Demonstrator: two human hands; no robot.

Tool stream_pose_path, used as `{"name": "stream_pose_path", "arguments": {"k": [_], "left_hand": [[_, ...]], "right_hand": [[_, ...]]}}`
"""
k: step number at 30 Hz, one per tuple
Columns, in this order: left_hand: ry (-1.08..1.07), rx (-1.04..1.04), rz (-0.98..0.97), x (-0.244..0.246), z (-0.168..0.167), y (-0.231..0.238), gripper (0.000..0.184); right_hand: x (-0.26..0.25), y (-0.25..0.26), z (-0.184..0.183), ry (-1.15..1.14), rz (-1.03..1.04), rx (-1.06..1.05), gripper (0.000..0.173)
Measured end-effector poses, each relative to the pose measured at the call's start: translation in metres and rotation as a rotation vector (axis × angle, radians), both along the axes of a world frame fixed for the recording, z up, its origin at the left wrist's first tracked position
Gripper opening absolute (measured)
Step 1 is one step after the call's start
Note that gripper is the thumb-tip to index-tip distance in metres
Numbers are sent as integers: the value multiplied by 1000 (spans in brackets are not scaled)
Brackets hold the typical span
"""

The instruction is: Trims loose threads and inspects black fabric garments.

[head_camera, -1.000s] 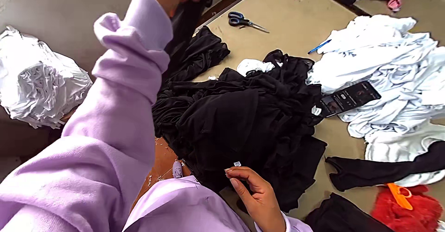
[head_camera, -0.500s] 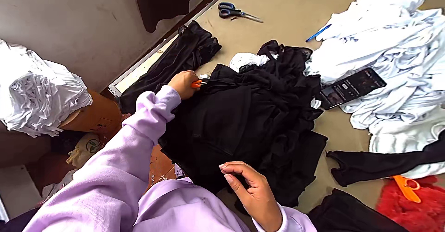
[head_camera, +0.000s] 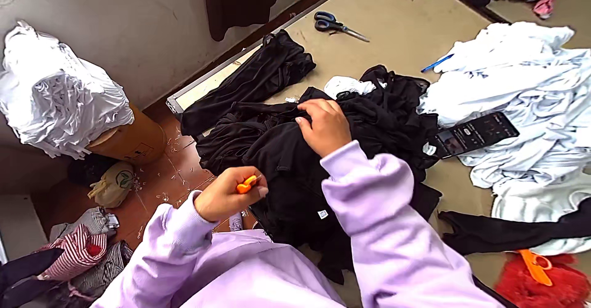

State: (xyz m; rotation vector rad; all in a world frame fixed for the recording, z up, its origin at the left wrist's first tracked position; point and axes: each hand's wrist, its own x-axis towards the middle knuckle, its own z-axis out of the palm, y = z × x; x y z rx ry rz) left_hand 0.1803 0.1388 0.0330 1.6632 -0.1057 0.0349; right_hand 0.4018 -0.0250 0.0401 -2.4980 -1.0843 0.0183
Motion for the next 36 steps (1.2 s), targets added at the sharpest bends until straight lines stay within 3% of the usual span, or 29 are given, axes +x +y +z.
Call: {"name": "stream_pose_path", "arguments": {"k": [3,5,8,10,14,17,21,28,33,36], "left_hand": [[25,-5,30,-36,-11,-5,10],[21,-12,69,-57,-17,-2,11],[38,-55,167,-86,-20,2,12],[36,-72,221,-99,-22,5,12],[-56,-96,272,-100,-15,2,11],[-203,-56,315,-90,0,-6,12],[-422,15,358,-76,10,-22,41],[-438,-38,372,-91,11,-38,19],[-444,-26,373,-103,16,-39,14],[-442,-86,306,-111,22,-36,12]], "right_hand": [[40,29,-26,138,-35,-288,31],[48,32,-27,178,-36,-243,29],[18,21,-9,318,-14,228,29],[-26,11,8,666,5,585,26],[-102,-18,39,1112,184,880,23],[-146,-29,48,1185,312,864,19],[-193,-29,35,1179,401,814,19],[-216,-38,31,1452,289,914,19],[-218,-39,27,1275,315,830,20],[-216,-39,18,1067,324,555,46]]}}
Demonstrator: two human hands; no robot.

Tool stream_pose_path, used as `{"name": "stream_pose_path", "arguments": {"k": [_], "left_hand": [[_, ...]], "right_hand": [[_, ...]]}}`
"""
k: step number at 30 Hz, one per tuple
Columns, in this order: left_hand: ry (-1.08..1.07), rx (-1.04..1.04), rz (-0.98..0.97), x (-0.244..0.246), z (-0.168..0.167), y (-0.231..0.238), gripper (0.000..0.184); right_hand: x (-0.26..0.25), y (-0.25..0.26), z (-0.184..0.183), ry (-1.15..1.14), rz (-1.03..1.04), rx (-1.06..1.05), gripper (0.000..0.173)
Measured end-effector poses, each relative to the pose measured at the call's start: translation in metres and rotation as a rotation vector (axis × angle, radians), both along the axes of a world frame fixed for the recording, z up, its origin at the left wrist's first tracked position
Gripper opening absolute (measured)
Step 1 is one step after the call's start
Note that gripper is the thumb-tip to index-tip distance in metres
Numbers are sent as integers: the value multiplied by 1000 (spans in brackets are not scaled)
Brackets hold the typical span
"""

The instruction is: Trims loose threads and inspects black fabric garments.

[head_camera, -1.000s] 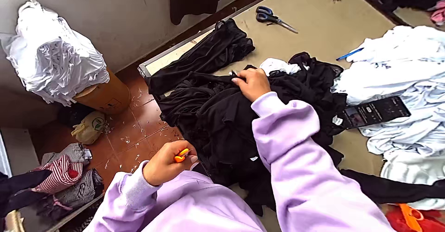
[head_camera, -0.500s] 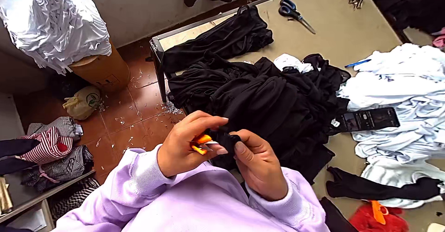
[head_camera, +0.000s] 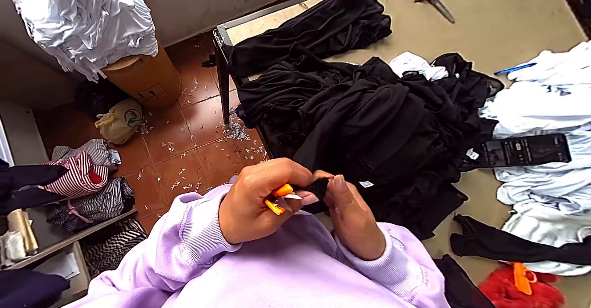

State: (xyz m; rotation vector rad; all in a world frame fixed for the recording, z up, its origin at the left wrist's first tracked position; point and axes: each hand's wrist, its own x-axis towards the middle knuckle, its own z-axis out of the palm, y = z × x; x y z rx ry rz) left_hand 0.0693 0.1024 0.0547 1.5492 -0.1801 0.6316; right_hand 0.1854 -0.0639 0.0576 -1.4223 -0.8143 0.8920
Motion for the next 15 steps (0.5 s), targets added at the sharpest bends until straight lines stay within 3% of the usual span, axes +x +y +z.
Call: {"name": "stream_pose_path", "arguments": {"k": [1,3,4,6,7,10,12,15], "left_hand": [[2,-12,-68,-4,2,2,14],[43,13,-191,-10,1,6,15],[83,61,-241,-13,-2,8,16],[202,223,-253,-22,-20,17,15],[274,328,-194,-28,-33,22,15],[557,518,-1,-48,-75,40,18],[779,556,0,-61,-92,53,22],[1148,641,-72,-72,-100,62,19]], "right_hand": [[-1,1,-5,44,23,-45,53],[-1,3,-9,401,70,31,55],[-2,7,-8,574,30,103,48],[4,16,0,710,-165,230,29],[11,20,4,704,-269,292,25],[38,20,16,594,-464,433,35],[51,15,21,466,-521,444,38],[60,5,20,354,-550,465,29]]}}
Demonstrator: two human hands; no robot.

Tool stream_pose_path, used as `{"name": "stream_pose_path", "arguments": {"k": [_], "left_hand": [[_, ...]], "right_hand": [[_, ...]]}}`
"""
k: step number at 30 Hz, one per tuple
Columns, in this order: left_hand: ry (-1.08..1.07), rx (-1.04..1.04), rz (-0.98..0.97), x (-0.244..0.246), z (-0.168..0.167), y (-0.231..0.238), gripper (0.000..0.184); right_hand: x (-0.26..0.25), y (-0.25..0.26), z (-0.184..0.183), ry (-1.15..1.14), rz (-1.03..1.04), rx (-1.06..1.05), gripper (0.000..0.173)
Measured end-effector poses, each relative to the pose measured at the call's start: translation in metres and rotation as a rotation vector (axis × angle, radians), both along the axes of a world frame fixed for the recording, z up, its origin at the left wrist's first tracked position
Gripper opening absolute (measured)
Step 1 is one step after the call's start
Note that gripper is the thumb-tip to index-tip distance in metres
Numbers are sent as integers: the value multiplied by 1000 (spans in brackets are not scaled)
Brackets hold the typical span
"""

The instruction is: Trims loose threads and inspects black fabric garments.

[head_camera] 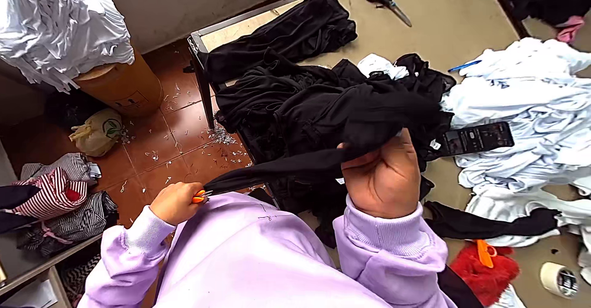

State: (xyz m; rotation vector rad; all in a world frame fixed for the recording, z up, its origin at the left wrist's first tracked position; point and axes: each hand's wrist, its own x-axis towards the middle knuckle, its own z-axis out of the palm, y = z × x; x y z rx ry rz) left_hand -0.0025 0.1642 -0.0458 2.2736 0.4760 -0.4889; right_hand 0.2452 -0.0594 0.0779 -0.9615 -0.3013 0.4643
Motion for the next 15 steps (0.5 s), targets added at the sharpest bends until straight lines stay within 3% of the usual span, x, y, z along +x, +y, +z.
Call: {"name": "stream_pose_path", "arguments": {"k": [5,6,10,13,15], "left_hand": [[49,-27,-3,-4,-14,1,15],[-51,-35,-6,-3,-12,0,7],[-721,-216,134,18,11,-5,18],[-1006,-415,220,47,57,-19,16],[-1092,-439,196,60,81,-30,30]], "right_hand": [[-9,-8,-7,-102,118,-44,20],[-16,-7,-7,-121,133,-88,19],[-47,-1,-9,-128,174,-204,14],[-63,3,-12,-197,228,-244,16],[-70,5,-14,-228,243,-267,16]]}}
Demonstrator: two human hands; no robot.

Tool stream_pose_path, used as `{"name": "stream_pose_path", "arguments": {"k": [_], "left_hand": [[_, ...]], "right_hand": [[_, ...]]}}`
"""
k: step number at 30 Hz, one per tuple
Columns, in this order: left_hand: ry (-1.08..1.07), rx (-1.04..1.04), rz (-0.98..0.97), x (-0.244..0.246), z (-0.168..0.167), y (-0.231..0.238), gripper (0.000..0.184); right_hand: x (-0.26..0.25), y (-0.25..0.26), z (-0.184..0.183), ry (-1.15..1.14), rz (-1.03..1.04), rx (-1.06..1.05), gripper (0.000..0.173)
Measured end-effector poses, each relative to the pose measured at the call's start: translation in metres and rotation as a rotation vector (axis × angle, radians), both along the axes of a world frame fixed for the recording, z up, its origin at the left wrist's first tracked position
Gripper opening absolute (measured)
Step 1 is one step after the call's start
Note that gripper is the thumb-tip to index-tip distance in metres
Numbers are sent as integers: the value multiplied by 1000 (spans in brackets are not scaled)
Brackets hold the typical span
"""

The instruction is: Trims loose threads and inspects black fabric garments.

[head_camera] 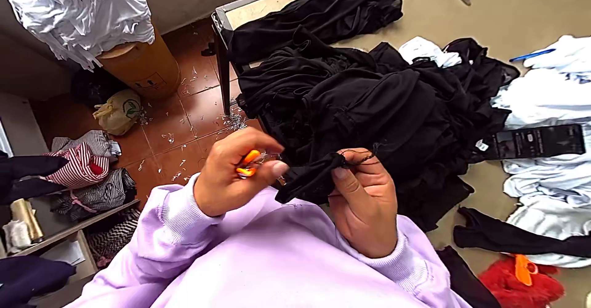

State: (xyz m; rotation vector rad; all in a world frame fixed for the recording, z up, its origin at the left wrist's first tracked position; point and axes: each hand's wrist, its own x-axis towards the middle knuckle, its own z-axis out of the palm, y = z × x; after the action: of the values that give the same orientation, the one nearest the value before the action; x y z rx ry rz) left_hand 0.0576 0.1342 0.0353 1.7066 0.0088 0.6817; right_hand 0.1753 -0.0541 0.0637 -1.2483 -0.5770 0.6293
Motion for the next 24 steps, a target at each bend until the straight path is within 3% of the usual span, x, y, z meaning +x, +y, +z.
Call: {"name": "stream_pose_path", "arguments": {"k": [3,7,11,14,17,20,24], "left_hand": [[-48,111,-20,11,17,-13,41],[-31,212,-8,12,16,-23,12],[-14,170,22,8,10,-20,14],[-20,175,63,5,11,-19,14],[-45,203,105,2,14,-19,11],[-59,201,107,0,14,-20,11],[-59,118,27,-5,14,-15,12]], "right_hand": [[-4,1,-1,-41,30,-41,15],[-2,1,-1,-106,83,-25,9],[-2,0,0,-65,189,12,2],[-1,1,0,-7,208,7,20],[-4,5,-1,-4,176,-5,15],[-4,6,-1,10,286,-40,38],[-5,6,-3,-82,338,-72,11]]}}
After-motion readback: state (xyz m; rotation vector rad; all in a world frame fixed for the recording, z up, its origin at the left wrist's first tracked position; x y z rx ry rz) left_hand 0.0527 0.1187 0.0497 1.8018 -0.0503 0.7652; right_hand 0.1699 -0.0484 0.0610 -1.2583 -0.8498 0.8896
